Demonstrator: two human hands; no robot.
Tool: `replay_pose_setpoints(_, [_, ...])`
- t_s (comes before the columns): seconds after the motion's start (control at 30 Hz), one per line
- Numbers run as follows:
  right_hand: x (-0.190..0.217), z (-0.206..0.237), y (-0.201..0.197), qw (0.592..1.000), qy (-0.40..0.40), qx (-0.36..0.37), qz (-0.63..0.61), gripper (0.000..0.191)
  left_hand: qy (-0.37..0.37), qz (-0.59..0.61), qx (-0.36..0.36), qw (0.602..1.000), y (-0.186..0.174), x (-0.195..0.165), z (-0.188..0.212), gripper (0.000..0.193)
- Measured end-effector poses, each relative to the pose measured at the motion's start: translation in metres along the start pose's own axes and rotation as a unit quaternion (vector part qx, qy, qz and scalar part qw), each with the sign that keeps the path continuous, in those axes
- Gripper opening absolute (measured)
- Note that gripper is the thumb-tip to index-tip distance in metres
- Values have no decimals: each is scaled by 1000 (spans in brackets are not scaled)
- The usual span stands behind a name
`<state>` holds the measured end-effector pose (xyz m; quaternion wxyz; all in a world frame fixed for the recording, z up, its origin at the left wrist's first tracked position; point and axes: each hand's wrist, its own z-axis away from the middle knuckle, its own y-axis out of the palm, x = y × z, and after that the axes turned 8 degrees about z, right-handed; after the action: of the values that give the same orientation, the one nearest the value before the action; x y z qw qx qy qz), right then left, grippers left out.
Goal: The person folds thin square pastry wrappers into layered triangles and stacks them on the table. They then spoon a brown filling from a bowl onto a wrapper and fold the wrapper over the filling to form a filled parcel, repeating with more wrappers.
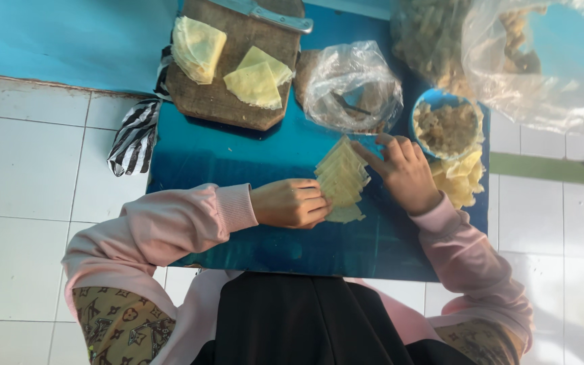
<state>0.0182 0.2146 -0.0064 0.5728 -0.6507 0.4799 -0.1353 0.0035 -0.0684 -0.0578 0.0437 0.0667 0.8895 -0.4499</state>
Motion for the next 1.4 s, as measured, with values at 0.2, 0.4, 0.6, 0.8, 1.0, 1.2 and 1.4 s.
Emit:
replay_pose_setpoints(0.2, [19,28,-21,995,-62,8,-83,71,2,-22,8,1000,3,-2,-1,25])
replay_pose_setpoints(0.4, [29,45,-22,998,-53,-3,-13,65,2,-26,22,999,4,-6,-7,25])
replay_pose_setpoints(0.6, [21,51,-14,997,-62,-20,51,65,-1,-17,27,999,4,-5,-17,27])
replay_pose_setpoints(0.8, [11,57,-10,990,-67,-21,122,72,-4,-14,42,999,8,-1,-25,27])
replay_pose_setpoints(1.0, [0,52,-9,991,-50,-10,123,72,-7,-11,47,999,5,3,-31,27])
replay_pose_setpoints(1.2, [-18,35,5,996,-55,-20,72,70,-13,4,47,999,8,12,-29,28])
replay_pose_setpoints(1.4, [-34,9,25,995,-47,9,83,70,-16,5,39,999,6,21,-27,27])
